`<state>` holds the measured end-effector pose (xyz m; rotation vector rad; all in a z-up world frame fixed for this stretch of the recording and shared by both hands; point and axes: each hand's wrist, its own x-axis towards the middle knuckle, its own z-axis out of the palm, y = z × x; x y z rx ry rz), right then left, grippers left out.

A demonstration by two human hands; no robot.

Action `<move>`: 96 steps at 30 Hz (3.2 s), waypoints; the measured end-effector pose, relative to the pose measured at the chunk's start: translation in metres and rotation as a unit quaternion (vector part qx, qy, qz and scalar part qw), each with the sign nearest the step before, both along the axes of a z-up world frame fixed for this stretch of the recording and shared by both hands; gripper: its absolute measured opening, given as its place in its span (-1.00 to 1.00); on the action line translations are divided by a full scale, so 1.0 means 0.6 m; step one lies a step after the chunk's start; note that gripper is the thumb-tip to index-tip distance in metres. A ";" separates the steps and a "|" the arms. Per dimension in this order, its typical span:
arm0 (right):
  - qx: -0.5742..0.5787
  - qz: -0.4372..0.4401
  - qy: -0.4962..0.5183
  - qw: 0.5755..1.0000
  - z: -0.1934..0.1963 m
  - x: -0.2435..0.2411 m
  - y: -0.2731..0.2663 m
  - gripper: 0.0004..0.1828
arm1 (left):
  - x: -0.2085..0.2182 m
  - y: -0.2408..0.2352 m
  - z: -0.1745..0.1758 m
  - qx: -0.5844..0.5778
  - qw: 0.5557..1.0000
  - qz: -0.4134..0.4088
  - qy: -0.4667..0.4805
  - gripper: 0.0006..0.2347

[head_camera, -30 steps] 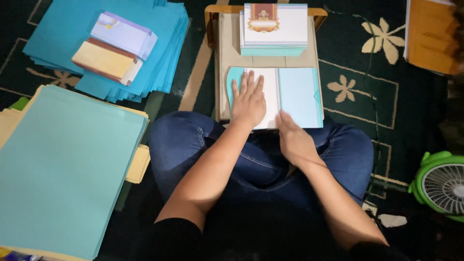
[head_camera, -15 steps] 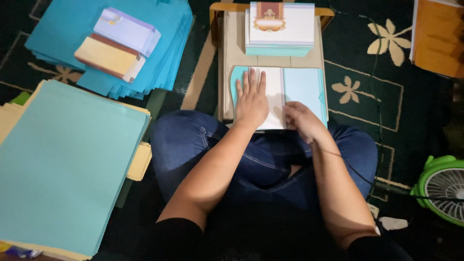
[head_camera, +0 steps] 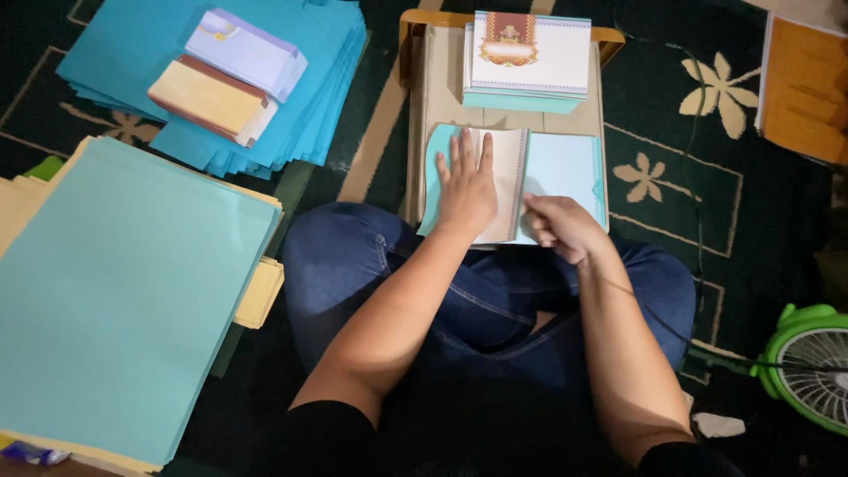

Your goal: The person sits cross-legged on the floor and repeatedly folds light blue paper covers around small notebooks. They align the edges, fold the cover over the notebook, and press the crease flat before moving to the next item.

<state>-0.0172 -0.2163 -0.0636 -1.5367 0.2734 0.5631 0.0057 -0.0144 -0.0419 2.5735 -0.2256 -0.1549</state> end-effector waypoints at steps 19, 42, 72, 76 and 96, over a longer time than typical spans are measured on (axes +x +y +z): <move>-0.103 -0.133 -0.334 0.927 0.017 -0.026 0.011 -0.19 | -0.004 0.039 0.046 -0.357 0.922 0.151 -0.014 -0.72; -0.366 0.118 -0.378 0.842 0.054 -0.062 0.047 -0.48 | 0.012 -0.001 -0.033 -0.032 0.978 -0.112 -0.172 -0.53; -0.229 0.106 -0.302 0.919 0.053 -0.033 -0.022 -0.56 | 0.051 0.000 -0.136 -0.036 0.953 -0.054 -0.298 -0.92; -0.180 -0.052 -0.263 0.947 -0.046 0.011 -0.054 -0.61 | 0.028 0.004 -0.094 -0.035 0.958 -0.128 -0.254 -0.76; -0.294 0.025 -0.244 0.924 0.050 -0.073 0.001 -0.69 | 0.009 0.010 -0.031 0.000 0.966 -0.178 -0.186 -0.68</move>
